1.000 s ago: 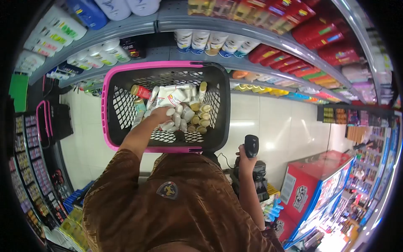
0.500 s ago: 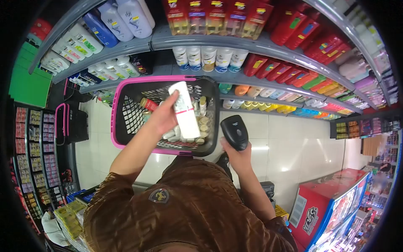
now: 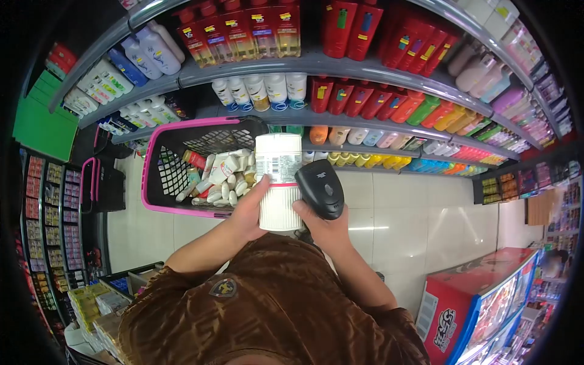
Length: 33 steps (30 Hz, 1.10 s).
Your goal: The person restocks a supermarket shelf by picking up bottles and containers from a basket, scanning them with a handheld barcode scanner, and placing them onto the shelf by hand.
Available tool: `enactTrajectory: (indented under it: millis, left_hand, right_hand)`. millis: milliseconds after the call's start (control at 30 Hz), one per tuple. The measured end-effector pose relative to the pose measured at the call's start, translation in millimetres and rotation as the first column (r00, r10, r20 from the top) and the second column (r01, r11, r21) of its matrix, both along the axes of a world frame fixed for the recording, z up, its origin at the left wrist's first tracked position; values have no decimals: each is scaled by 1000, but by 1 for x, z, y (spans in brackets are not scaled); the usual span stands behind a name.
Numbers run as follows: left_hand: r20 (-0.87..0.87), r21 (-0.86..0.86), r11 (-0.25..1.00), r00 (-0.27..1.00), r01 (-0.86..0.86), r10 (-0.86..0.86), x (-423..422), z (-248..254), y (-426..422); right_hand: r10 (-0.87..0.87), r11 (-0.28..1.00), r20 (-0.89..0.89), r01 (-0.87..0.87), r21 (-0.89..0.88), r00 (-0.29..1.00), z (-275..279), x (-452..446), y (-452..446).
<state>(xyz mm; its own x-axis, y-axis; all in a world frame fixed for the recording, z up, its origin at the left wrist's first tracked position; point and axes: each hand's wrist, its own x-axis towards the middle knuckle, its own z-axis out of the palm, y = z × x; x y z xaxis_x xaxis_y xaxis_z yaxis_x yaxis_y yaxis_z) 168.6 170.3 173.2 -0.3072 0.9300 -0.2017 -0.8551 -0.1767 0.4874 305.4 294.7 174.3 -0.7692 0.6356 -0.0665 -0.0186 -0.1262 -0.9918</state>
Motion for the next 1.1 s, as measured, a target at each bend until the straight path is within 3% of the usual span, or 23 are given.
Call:
enactTrajectory:
  millis: [33, 67, 133, 200, 300, 333, 400, 500, 767, 967, 1033, 1100]
  left_hand:
    - [-109, -41, 999, 994, 0, -5, 0, 2, 2]
    - [-109, -47, 999, 994, 8, -13, 0, 8, 2]
    - [-349, -26, 1000, 937, 1, -10, -5, 19, 8]
    - [-400, -7, 999, 915, 53, -51, -14, 19, 4]
    - [-447, -53, 990, 883, 131, -141, -20, 19, -6]
    - [-441, -51, 989, 885, 137, -146, -22, 19, -10]
    - [-452, -104, 979, 869, 173, -202, -29, 18, -22]
    - [-450, -133, 962, 850, 240, -274, -43, 17, -41]
    - [-452, -50, 984, 874, 171, -175, -72, 2, -81]
    - [-219, 132, 985, 972, 112, -81, -93, -3, -86]
    - [-245, 50, 995, 965, -85, 95, -90, 1, -81]
    - [-217, 88, 985, 962, -147, 163, -90, 5, -73]
  right_hand:
    - [-7, 1000, -1, 7, -7, 1000, 2, 8, 3]
    - [46, 999, -14, -46, -1, 999, 5, 16, 7]
    - [157, 987, -46, -156, 30, 986, 18, 25, 18]
    - [173, 981, -28, -170, 96, 985, 39, 30, 20]
    - [82, 844, 13, -76, 531, 997, 54, 30, 14]
    - [76, 844, 19, -75, 532, 997, 58, 30, 15]
    - [106, 672, 139, -174, 720, 985, 64, 28, 14]
    - [74, 659, 132, -148, 737, 989, 61, 15, -1]
    - [130, 650, 177, -219, 728, 976, 62, -34, -39]
    - [130, 613, 163, -208, 762, 978, 66, -58, -53]
    - [63, 773, 81, -100, 627, 995, 63, -59, -59]
    - [36, 837, 80, -73, 542, 996, 63, -63, -60]
